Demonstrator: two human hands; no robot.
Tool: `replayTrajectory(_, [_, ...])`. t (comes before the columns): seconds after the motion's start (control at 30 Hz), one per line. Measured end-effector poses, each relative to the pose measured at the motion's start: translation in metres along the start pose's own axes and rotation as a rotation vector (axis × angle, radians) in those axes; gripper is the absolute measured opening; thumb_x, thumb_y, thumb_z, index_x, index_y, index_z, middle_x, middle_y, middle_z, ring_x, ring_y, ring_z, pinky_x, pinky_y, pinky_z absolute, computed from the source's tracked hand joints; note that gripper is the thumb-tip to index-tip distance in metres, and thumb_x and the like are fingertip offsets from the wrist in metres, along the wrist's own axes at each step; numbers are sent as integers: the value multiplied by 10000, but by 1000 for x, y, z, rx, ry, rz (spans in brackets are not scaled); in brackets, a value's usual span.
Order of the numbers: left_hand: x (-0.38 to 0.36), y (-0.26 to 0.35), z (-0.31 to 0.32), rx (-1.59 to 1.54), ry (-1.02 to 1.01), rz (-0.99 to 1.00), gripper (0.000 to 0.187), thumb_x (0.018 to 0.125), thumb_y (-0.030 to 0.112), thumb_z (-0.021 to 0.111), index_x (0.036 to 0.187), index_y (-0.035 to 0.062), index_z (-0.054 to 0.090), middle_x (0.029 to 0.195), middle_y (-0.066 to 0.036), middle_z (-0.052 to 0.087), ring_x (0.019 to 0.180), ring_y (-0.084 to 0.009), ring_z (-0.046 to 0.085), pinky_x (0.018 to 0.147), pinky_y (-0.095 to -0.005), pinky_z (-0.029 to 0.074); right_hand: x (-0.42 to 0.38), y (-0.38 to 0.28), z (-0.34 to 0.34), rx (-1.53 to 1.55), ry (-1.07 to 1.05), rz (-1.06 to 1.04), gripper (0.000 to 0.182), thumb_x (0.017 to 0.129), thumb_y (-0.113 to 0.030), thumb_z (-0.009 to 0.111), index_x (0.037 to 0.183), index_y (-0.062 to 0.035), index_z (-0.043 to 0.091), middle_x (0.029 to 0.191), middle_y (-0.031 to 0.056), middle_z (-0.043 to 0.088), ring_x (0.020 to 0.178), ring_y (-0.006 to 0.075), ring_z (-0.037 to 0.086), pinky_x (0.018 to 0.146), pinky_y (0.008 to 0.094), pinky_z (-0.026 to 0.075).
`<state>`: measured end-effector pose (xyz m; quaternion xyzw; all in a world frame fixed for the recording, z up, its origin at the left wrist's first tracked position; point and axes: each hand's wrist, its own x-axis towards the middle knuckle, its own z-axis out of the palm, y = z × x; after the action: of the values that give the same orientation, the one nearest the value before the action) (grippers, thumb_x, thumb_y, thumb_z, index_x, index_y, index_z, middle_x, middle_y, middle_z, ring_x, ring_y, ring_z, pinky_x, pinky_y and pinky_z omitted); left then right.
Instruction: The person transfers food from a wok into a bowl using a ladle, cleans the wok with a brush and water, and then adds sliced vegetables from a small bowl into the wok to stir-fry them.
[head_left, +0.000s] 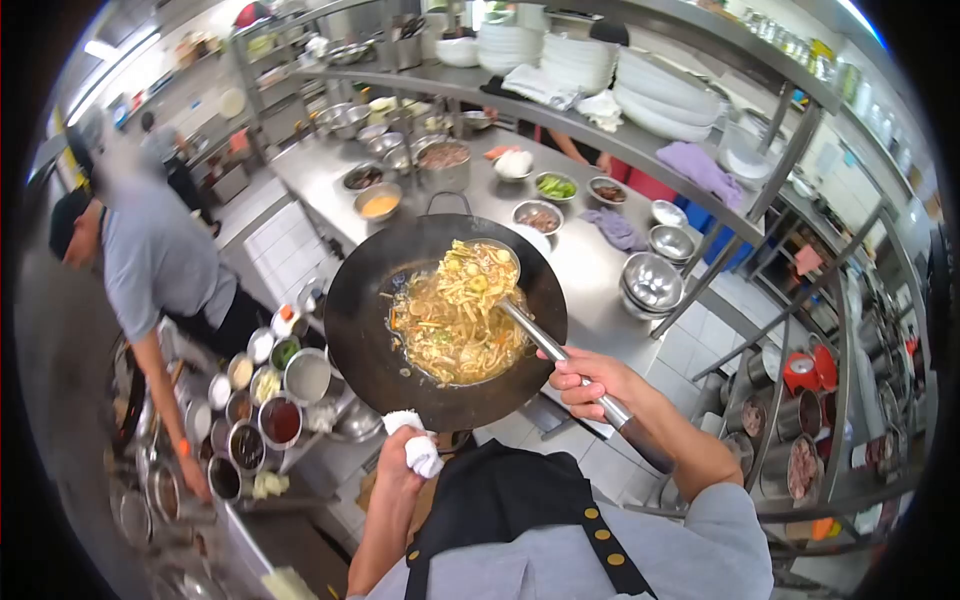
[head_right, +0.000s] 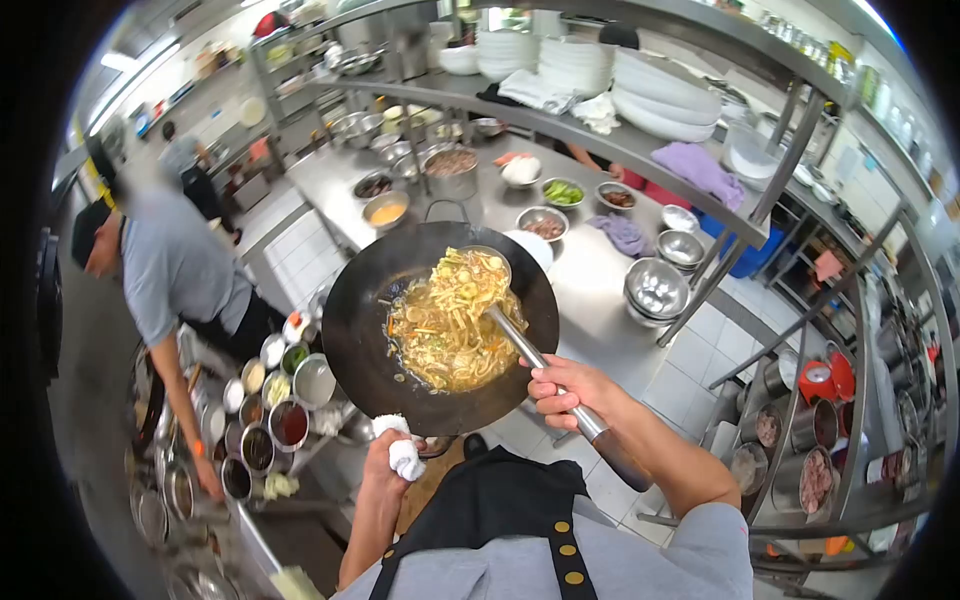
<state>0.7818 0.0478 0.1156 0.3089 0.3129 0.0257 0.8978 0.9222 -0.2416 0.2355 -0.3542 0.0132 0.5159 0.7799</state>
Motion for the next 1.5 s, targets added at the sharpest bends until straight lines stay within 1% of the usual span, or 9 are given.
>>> replayTrajectory(0.23, [118,56,33,29,-157,-101,145,706,16,541,851,12,529,660,-120,581,518,-240,587,466,-358,502,52,-58,3,129,100,-113,253,978,-122,468,1225,-87,433,725,-12,410,433,14,375,330,216,353])
replayTrajectory(0.8, [243,111,48,51,-19,157,34,777,61,497,747,73,489,573,-38,486,434,-177,502,378,-319,408,109,-128,-76,106,223,-122,119,956,-110,500,1067,-85,464,708,-22,428,447,24,390,358,233,348])
replayTrajectory(0.9, [243,110,48,42,-9,164,28,781,66,501,754,63,495,585,-44,495,443,-183,509,383,-329,414,119,-113,-101,-54,326,-152,126,940,-102,513,1036,-86,434,699,-16,430,442,37,384,357,245,356])
replayTrajectory(1.03, [238,107,61,45,-36,169,35,792,79,508,765,57,501,586,-43,494,462,-181,515,390,-326,411,134,-83,-131,-268,512,-167,462,920,-92,510,1335,-46,313,688,1,428,440,66,387,350,261,373])
replayTrajectory(1.13, [228,105,79,-19,6,115,150,754,-14,479,720,121,422,551,-8,397,382,-151,416,327,-317,323,139,-62,-149,-685,621,-219,614,917,-128,524,1444,-51,218,678,49,486,458,121,459,384,307,409])
replayTrajectory(1.2, [226,103,79,-9,-8,104,147,750,-14,486,720,117,428,551,-10,405,387,-154,427,332,-316,333,140,-50,-161,-1324,886,-418,653,913,-169,538,1467,-56,212,671,91,530,473,159,505,429,337,430])
replayTrajectory(1.3, [220,100,86,14,-4,106,129,740,-13,507,728,103,451,560,-19,435,404,-164,459,349,-314,365,138,-66,-155,-1319,825,-482,681,908,-193,547,1483,-65,206,690,151,586,544,266,585,540,395,468])
replayTrajectory(1.33, [217,99,90,31,14,115,117,733,-12,521,736,92,467,568,-26,458,416,-171,480,362,-311,385,133,-84,-120,-1144,788,-305,672,907,-194,546,1482,-66,222,717,174,606,590,298,601,587,415,478])
replayTrajectory(1.5, [220,92,87,39,-14,97,102,725,-20,526,761,70,498,582,-42,485,427,-180,502,374,-310,409,197,-97,-131,-1221,695,-397,667,909,-187,545,1480,-62,224,692,134,574,523,224,545,508,376,445])
